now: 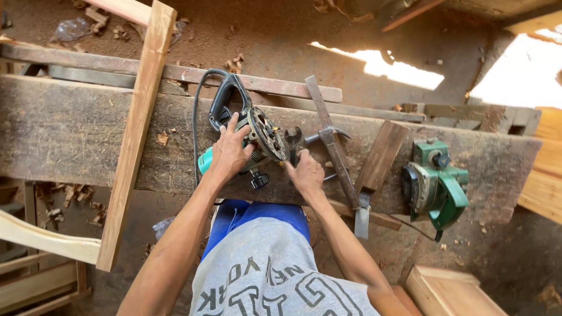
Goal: Adjusting and reassembling a woodworking router on a workbench.
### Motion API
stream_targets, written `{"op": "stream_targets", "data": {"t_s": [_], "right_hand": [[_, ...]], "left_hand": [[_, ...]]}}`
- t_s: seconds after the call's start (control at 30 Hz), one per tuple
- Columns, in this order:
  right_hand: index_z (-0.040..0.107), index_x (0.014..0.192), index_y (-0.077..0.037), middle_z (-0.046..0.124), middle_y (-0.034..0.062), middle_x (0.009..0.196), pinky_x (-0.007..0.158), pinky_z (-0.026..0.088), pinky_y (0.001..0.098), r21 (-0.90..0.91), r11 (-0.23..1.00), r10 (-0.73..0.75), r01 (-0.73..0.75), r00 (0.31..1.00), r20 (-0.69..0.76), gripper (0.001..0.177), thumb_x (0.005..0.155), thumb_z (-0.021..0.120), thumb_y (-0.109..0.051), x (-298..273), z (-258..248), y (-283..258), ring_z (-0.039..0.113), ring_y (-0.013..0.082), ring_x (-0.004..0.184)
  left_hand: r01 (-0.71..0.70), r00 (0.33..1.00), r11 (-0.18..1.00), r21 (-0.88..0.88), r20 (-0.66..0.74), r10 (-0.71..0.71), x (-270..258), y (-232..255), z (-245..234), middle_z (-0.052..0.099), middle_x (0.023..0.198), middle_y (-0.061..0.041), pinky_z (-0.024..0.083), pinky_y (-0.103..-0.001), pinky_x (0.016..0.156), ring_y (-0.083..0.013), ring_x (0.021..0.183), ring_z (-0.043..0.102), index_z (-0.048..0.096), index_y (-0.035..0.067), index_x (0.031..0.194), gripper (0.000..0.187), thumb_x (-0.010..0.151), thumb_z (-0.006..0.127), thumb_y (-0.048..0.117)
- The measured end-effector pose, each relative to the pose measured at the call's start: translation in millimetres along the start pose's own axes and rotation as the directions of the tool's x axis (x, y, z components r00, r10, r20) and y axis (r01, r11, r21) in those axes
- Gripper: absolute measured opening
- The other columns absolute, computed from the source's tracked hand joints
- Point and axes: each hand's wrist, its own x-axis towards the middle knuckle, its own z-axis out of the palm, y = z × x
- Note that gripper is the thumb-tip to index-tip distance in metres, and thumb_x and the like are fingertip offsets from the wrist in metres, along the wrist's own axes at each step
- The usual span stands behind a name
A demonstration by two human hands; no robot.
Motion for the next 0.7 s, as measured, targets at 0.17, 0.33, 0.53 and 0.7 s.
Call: {"op": "stream_targets", "data": {"t_s": [0.17,0.33,0.53,0.7], "right_hand": [[0.059,0.111,-0.005,0.065,0.0131,0.08,0.063,0.053,0.0441,0.225,0.967,-0.045,0.124,0.944,-0.326,0.04,0.083,0.08,-0.024,-14.9,58.6,22.2,0.067,0.0324,0.071],[0.06,0.109,-0.006,0.068,0.0115,0.076,0.067,0.053,0.0443,0.326,0.943,0.155,-0.063,0.951,-0.267,0.037,0.083,0.079,-0.023,-16.8,43.0,-3.3,0.068,0.0302,0.072],[0.067,0.101,-0.01,0.068,0.0115,0.086,0.069,0.054,0.0427,0.303,0.951,0.074,0.064,0.905,-0.42,0.018,0.088,0.076,-0.02,-6.0,67.5,3.8,0.069,0.0291,0.076],[0.06,0.105,-0.006,0.064,0.0185,0.096,0.069,0.053,0.0463,0.177,0.964,-0.087,0.196,0.868,-0.489,0.03,0.084,0.077,-0.018,-4.4,55.5,-11.0,0.065,0.037,0.082]], "left_hand": [[-0.015,1.0,1.0,-0.01,0.019,0.015,3.1,-3.4,-0.3,0.03,0.163,-0.02,0.046,-0.062,0.1,-0.0586,0.134,0.041,0.063,0.017,0.132,0.052,0.081,0.074,0.02],[0.037,0.999,0.998,-0.043,0.028,-0.036,1.5,4.3,-4.5,0.028,0.164,-0.018,0.047,-0.066,0.097,-0.0573,0.133,0.042,0.063,0.019,0.13,0.051,0.08,0.073,0.02],[0.051,0.996,0.998,-0.048,0.076,-0.047,-3.2,10.9,-12.0,0.025,0.164,-0.02,0.045,-0.072,0.094,-0.0573,0.136,0.039,0.063,0.018,0.131,0.049,0.082,0.072,0.018],[0.043,0.997,0.998,-0.048,0.062,-0.04,-3.4,8.7,-10.7,0.027,0.164,-0.019,0.044,-0.072,0.095,-0.0567,0.135,0.04,0.063,0.019,0.13,0.048,0.082,0.072,0.017]]}}
